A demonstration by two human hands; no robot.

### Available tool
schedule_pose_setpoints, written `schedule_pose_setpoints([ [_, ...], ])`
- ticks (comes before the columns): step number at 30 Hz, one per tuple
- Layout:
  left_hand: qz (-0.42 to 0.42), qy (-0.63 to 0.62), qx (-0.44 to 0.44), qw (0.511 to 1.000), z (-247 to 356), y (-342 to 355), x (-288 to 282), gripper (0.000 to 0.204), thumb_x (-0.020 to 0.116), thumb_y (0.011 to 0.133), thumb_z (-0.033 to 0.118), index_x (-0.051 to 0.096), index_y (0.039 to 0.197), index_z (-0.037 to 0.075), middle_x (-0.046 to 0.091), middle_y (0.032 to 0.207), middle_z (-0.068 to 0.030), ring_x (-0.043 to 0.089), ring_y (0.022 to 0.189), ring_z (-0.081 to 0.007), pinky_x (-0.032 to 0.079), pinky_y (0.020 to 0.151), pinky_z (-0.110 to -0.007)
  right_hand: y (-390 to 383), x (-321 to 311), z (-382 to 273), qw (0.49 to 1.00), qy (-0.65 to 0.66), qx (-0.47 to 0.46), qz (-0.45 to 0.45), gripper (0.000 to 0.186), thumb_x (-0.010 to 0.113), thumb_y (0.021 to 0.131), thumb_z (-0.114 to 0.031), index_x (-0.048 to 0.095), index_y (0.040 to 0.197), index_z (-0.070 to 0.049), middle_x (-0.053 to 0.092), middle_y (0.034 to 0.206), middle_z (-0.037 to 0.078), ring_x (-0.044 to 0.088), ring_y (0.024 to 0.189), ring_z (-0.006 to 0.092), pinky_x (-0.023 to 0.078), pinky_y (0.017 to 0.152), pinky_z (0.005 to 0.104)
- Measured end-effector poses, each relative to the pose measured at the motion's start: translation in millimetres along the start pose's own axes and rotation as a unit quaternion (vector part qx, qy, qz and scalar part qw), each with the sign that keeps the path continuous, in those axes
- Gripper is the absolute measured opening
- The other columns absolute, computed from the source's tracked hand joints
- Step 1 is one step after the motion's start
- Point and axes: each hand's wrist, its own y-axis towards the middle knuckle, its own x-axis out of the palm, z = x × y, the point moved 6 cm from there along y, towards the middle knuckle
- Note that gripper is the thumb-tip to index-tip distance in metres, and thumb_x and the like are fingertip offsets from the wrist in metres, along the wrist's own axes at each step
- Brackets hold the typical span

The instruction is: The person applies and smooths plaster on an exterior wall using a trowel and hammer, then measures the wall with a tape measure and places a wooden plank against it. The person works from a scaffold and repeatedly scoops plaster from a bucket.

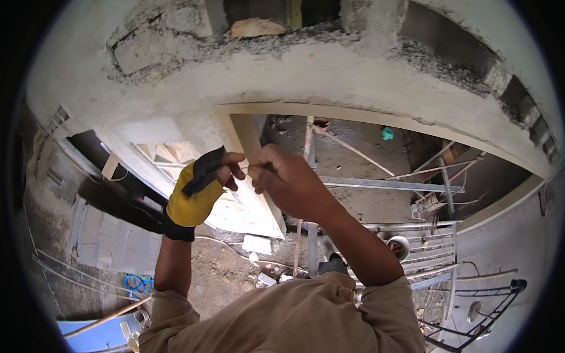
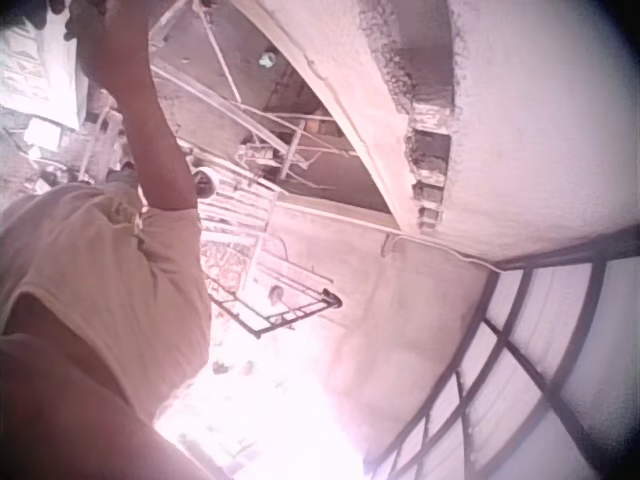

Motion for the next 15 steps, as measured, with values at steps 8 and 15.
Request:
schedule_pose_setpoints([
  [8,0.126,0.101,0.080,0.984,15,-3,-14,0.011,0.069,0.089,0.007,0.065,0.096,0.000,0.064,0.087,-0.0009,0.057,0.075,-0.0099,0.047,0.071,-0.025,19,17,-13,0.997,0.061,-0.047,0.015,0.016,0.056,0.098,-0.012,0.057,0.103,0.003,0.064,0.086,0.008,0.061,0.079,0.0121,0.051,0.075,0.0292],
  [15,0.137,0.092,0.122,0.979,34,-4,-85,0.011,0.062,0.093,0.010,0.059,0.097,0.000,0.059,0.085,-0.0018,0.054,0.075,-0.0094,0.046,0.069,-0.025,85,52,-63,0.996,-0.022,-0.064,-0.064,0.014,0.062,0.094,-0.009,0.063,0.101,0.003,0.063,0.082,0.005,0.057,0.076,0.0094,0.048,0.072,0.0262],
])
